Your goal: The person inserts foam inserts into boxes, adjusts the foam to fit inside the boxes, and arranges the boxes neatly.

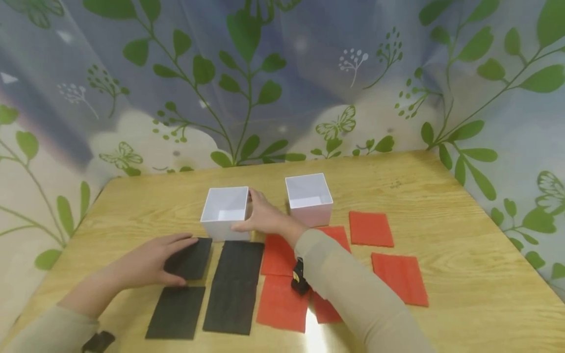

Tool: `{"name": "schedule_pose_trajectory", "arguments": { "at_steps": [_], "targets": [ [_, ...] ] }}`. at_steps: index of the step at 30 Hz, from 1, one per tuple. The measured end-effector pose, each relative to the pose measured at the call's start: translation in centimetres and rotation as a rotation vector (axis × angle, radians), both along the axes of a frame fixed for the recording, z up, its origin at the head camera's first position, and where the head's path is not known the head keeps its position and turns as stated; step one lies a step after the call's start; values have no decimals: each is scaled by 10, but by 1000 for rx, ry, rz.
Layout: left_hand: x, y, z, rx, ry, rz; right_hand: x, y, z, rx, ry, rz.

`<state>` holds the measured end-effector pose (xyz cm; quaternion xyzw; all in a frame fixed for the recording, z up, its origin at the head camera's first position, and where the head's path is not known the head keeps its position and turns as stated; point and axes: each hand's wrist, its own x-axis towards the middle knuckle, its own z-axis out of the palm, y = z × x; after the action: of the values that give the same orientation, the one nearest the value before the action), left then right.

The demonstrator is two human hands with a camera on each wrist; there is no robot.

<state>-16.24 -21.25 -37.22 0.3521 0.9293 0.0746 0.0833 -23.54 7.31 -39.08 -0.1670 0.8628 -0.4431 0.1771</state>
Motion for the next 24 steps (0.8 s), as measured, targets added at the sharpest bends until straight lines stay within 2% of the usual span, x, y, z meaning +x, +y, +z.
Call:
{"name": "schedule_pose_trajectory", "arguments": {
  "at_steps": [11,24],
  "targets": [
    [4,-1,11,13,-12,19,-1,0,1,-9,1,14],
    [4,-2,26,70,62,-34,-2,-1,-1,5,5,9]
  ]
}}
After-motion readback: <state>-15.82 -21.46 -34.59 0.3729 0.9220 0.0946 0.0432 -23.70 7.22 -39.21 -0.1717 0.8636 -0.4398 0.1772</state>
